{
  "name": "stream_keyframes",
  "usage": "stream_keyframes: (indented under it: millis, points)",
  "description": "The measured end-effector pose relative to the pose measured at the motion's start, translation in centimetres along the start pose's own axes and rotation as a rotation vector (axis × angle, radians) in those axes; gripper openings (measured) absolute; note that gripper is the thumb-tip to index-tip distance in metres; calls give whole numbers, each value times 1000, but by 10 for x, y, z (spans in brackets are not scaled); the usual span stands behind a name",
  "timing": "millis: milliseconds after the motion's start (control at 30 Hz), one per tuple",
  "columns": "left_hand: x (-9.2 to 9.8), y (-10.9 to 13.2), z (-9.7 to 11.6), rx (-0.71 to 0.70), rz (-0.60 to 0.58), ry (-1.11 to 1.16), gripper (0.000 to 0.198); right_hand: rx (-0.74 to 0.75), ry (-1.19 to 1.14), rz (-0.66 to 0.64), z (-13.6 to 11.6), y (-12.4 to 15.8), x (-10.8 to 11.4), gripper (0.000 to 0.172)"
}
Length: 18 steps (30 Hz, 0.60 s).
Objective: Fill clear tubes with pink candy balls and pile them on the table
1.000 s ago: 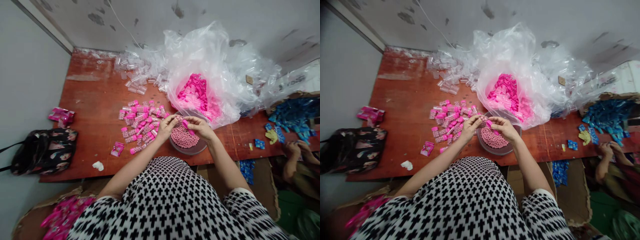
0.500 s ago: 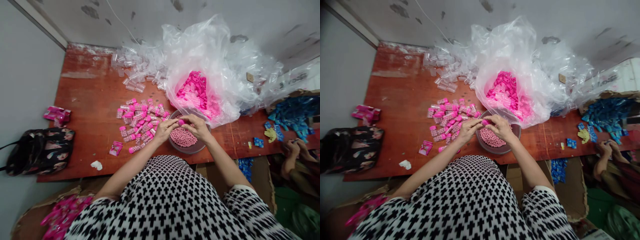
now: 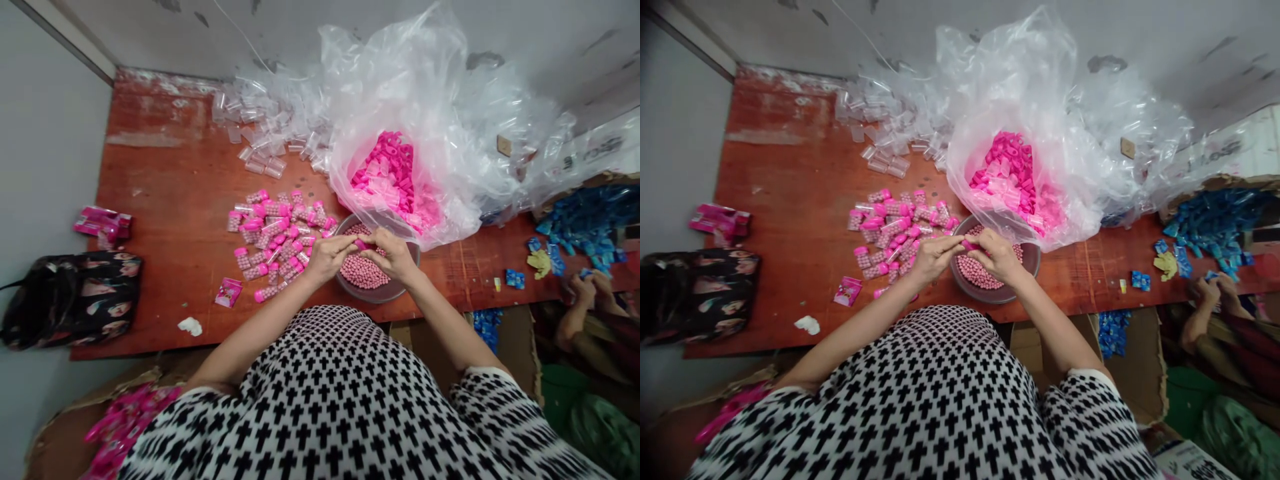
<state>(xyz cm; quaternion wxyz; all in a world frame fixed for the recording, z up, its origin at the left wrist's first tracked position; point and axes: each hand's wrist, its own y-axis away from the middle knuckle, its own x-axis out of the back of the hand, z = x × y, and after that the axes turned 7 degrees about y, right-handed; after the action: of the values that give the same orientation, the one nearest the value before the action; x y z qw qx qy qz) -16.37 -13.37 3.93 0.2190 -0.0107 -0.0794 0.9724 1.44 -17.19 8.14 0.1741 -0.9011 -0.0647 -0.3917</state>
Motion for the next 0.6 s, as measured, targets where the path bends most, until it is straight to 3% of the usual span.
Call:
stream_keyframes:
  millis: [167, 267, 333, 400, 533, 600]
  points:
    - [4, -2, -1, 272, 218, 351, 36, -364, -737, 10, -1, 8, 0, 46]
    - [8, 1, -1, 313, 214, 362, 39, -518, -1027, 46, 1, 15, -7, 37]
    - [10, 5, 0, 274, 122, 276, 34, -590, -1063, 102, 2, 14, -11, 25]
    - [9, 8, 1, 201, 19, 189, 29, -655, -1074, 76, 2, 11, -12, 24]
    - [4, 11, -2, 6, -32, 65, 22, -817, -1228, -219, -1, 4, -10, 32]
    - [1, 12, -5, -53, -6, 23, 21, -867, -1319, -271, -4, 4, -13, 31]
